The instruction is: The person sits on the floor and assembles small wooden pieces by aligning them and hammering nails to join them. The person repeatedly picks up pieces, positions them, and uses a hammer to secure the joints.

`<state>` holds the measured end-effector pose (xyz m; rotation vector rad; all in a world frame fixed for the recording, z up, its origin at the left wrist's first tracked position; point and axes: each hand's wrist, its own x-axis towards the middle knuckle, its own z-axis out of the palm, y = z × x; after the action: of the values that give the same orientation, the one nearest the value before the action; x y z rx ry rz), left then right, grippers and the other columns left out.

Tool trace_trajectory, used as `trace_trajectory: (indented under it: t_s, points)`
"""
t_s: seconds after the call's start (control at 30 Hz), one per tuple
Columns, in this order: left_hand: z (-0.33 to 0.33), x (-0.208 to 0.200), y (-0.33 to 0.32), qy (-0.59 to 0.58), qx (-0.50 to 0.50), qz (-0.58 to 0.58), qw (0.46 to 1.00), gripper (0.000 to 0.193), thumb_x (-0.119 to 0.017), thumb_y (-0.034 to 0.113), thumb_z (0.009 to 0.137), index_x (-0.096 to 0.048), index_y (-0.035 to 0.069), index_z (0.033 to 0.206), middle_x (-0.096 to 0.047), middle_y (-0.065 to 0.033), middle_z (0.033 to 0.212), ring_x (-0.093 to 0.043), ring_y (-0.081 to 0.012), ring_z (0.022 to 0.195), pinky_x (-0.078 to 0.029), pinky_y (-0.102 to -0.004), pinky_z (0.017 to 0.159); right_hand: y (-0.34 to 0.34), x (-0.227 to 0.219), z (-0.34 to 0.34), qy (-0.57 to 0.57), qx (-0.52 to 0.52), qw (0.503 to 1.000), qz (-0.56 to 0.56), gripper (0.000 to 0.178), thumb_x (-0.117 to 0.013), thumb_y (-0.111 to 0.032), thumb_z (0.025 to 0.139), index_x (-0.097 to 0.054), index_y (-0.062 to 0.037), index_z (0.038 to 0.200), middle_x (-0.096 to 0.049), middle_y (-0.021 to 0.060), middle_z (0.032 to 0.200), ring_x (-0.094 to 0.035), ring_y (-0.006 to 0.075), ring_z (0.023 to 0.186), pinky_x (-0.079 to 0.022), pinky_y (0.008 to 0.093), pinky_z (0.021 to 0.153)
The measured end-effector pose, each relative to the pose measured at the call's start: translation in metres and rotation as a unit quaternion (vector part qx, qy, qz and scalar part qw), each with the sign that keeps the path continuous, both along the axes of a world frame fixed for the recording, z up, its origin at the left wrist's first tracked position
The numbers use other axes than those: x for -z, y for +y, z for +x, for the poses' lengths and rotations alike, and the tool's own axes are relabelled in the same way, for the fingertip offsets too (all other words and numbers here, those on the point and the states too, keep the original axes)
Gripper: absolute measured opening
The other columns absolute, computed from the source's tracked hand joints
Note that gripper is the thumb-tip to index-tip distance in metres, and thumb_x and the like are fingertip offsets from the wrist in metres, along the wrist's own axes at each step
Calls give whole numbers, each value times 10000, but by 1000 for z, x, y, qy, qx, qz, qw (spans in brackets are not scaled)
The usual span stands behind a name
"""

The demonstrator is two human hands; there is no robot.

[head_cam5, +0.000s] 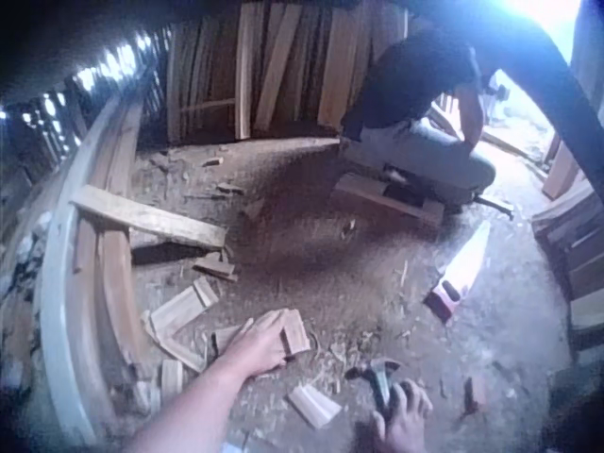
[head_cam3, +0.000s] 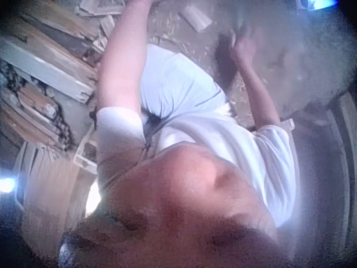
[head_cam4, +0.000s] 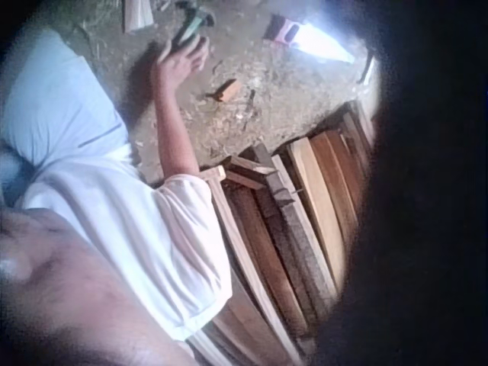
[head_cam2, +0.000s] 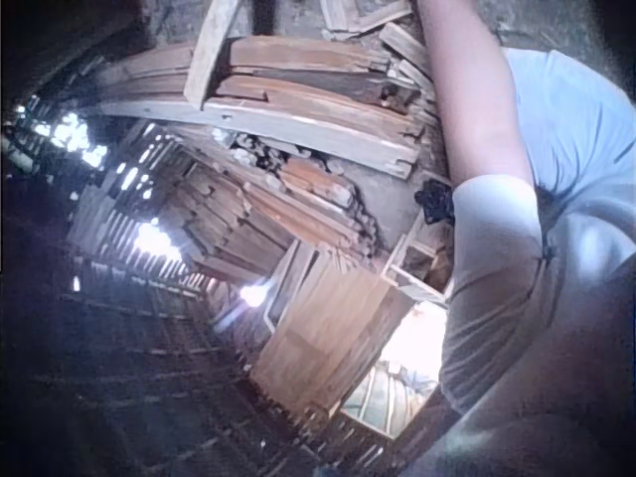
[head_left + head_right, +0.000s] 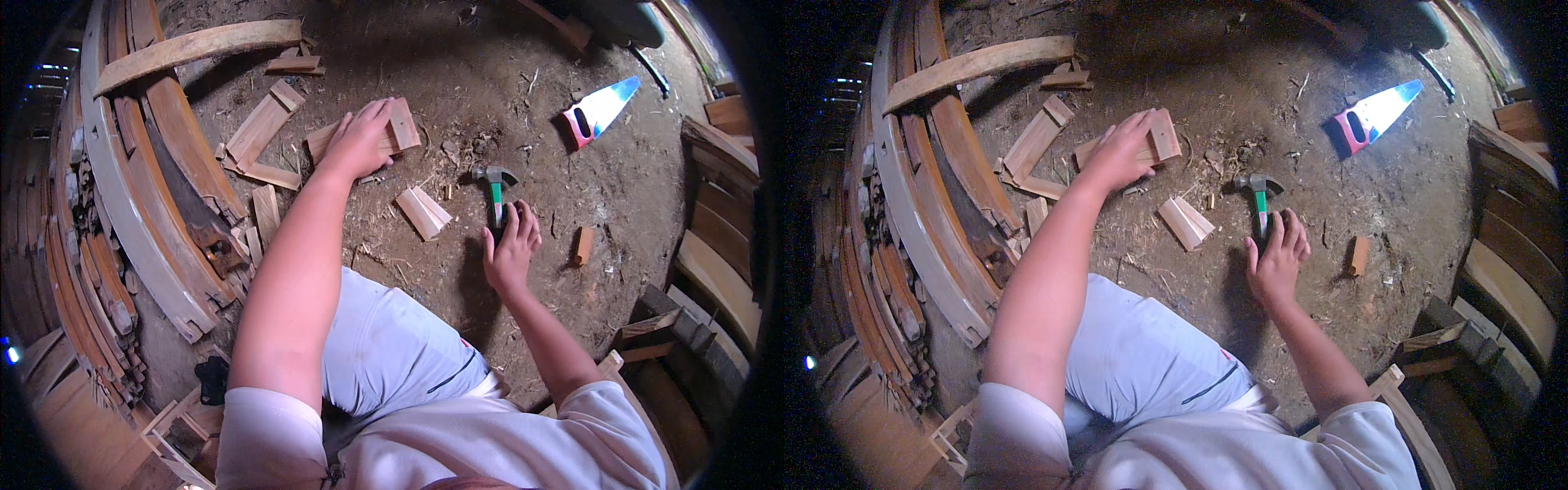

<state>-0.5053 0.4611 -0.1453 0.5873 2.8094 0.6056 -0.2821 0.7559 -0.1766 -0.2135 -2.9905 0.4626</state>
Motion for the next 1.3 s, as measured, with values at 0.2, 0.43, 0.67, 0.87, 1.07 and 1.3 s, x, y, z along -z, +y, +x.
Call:
trace_trajectory:
  t_s: [0.2, 0.43, 0.67, 0.87, 1.07, 1.3]
  points:
    - [0, -7, 4, 33, -62, 18, 997, 786, -864, 109, 797, -522, 76, 1505, -475, -174, 1606, -483, -316, 1473, -452, -467, 1185, 1, 2, -2, 7, 5, 1000, 0, 720, -716, -388, 970, -439, -55, 1545, -395, 191, 1607, -348, 410, 1500, -240, 538, 1216]
    - [26, -28, 26, -59, -85, -157, 982, 115, -779, 134, 844, -831, 74, 927, -778, -226, 944, -762, -430, 987, -615, -505, 866, 2, 3, -6, 11, 7, 1000, 3, 708, -712, -409, 978, -450, -60, 1536, -395, 187, 1607, -353, 406, 1499, -238, 542, 1219]
    - [31, -23, 34, -66, -52, -213, 973, 158, -748, 46, 869, -832, 67, 1001, -796, -195, 1056, -781, -373, 1021, -639, -472, 860, 2, 1, -5, 9, 13, 1000, -7, 705, -720, -406, 969, -458, -67, 1529, -408, 189, 1596, -366, 402, 1494, -242, 537, 1221]
    - [32, -12, 31, -51, -67, -204, 975, 139, -742, 55, 830, -818, 52, 946, -788, -211, 1030, -772, -401, 1004, -630, -512, 841, 1, 1, -4, 9, 14, 1000, -9, 696, -718, -412, 972, -465, -54, 1512, -413, 189, 1592, -373, 401, 1487, -244, 542, 1217]
    - [35, -11, 35, -63, -56, -218, 972, 166, -787, 131, 837, -826, 75, 988, -794, -197, 1066, -775, -390, 1030, -629, -502, 881, 3, -1, 4, 28, 23, 999, 4, 587, -725, -369, 974, -515, -41, 1413, -449, 226, 1520, -409, 408, 1442, -282, 541, 1181]
    - [8, -70, 19, -131, -138, -77, 979, 280, -740, 224, 875, -797, 42, 1080, -778, -215, 1103, -752, -394, 1075, -609, -482, 921, 7, -30, 60, -93, 15, 992, 83, 361, -700, -333, 991, -576, -13, 1102, -543, 215, 1145, -536, 406, 1077, -424, 528, 922]
